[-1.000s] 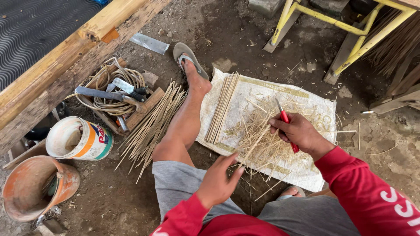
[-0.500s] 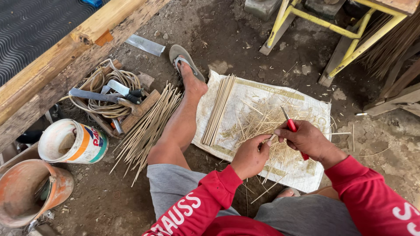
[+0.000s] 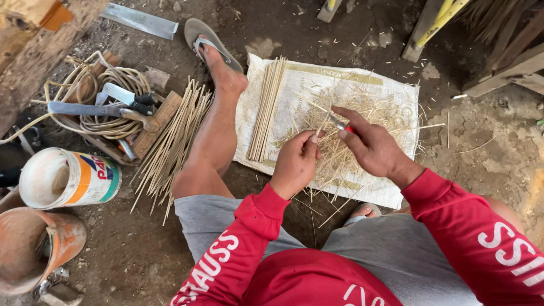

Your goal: The person sits on the ground and uses a utility knife to sharpen the ends of thin wooden sticks. They hold each stick in one hand and scrape the blade along it to create a point, then place the finished stick on a pile on a sack.

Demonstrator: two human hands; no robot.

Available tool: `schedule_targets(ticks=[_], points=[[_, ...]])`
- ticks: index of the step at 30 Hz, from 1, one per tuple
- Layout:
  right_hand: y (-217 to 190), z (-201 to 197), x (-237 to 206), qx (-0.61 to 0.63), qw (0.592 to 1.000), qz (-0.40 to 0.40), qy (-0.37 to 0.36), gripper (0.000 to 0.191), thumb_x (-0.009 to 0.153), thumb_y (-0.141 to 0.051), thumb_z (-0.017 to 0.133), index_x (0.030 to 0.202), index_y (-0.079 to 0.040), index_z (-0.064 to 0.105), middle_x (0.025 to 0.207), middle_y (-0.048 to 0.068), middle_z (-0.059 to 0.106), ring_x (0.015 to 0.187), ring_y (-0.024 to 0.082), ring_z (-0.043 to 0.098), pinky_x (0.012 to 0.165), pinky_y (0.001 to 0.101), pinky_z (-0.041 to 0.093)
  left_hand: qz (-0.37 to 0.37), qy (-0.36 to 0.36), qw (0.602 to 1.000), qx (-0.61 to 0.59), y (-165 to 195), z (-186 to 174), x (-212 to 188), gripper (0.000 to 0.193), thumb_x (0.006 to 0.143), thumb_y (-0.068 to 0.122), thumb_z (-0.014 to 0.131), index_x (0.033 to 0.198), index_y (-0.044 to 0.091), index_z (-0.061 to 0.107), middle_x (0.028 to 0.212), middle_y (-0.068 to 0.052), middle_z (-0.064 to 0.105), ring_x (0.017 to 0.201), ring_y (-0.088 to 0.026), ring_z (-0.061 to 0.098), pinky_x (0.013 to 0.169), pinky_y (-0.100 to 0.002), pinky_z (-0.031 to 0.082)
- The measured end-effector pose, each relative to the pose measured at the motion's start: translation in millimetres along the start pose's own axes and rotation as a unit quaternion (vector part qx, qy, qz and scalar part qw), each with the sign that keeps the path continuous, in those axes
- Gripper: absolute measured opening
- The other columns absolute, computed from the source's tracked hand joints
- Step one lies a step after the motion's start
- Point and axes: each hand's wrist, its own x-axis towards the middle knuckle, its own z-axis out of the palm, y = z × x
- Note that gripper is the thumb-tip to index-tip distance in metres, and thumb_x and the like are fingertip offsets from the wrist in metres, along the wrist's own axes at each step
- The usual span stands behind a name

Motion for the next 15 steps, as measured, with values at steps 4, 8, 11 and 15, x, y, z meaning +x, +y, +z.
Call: schedule_targets(ticks=[4, 8, 11, 15], points=[[-6.7, 1.0, -5.8, -0.102, 0.991, -0.085, 0.005, 0.066, 0.102, -0.034, 0.051, 0.162, -0.019, 0.029, 0.061, 0.010, 0.065, 0.055, 0.030, 0.068, 0.059, 0.0435, 0.054, 0.023, 0.005, 1.000, 0.008, 4.9, 1.2, 1.4, 0.028, 0.107, 0.021, 0.050, 0.120, 0.003, 0.067, 0.070, -0.001, 0.062, 0.062, -0.010, 0.058, 0.058, -0.028, 0.047], [-9.5, 6.7, -7.4, -0.154, 0.980, -0.124, 0.010, 0.070, 0.099, -0.035, 0.056, 0.161, -0.018, 0.028, 0.067, 0.010, 0.069, 0.057, 0.033, 0.068, 0.056, 0.0455, 0.054, 0.026, -0.007, 1.000, 0.006, 4.7, 3.7, -1.1, 0.024, 0.109, 0.019, 0.050, 0.110, 0.001, 0.066, 0.072, -0.001, 0.061, 0.061, -0.009, 0.057, 0.058, -0.029, 0.047], [-8.1, 10.0, -6.4, -0.166, 0.980, -0.114, -0.007, 0.072, 0.099, -0.036, 0.057, 0.162, -0.017, 0.027, 0.068, 0.009, 0.071, 0.056, 0.033, 0.068, 0.055, 0.0459, 0.054, 0.026, -0.020, 0.999, -0.029, 4.6, 2.1, -3.8, 0.020, 0.107, 0.015, 0.052, 0.112, 0.002, 0.067, 0.072, 0.000, 0.058, 0.062, -0.006, 0.053, 0.055, -0.027, 0.043], [-6.9, 12.3, -5.3, -0.166, 0.982, -0.087, -0.021, 0.071, 0.101, -0.039, 0.056, 0.162, -0.020, 0.026, 0.067, 0.009, 0.071, 0.055, 0.029, 0.069, 0.056, 0.0439, 0.056, 0.009, -0.040, 0.999, -0.028, 8.8, -1.5, -5.5, 0.017, 0.104, 0.015, 0.059, 0.107, 0.001, 0.068, 0.066, 0.003, 0.050, 0.057, -0.003, 0.042, 0.049, -0.026, 0.032]])
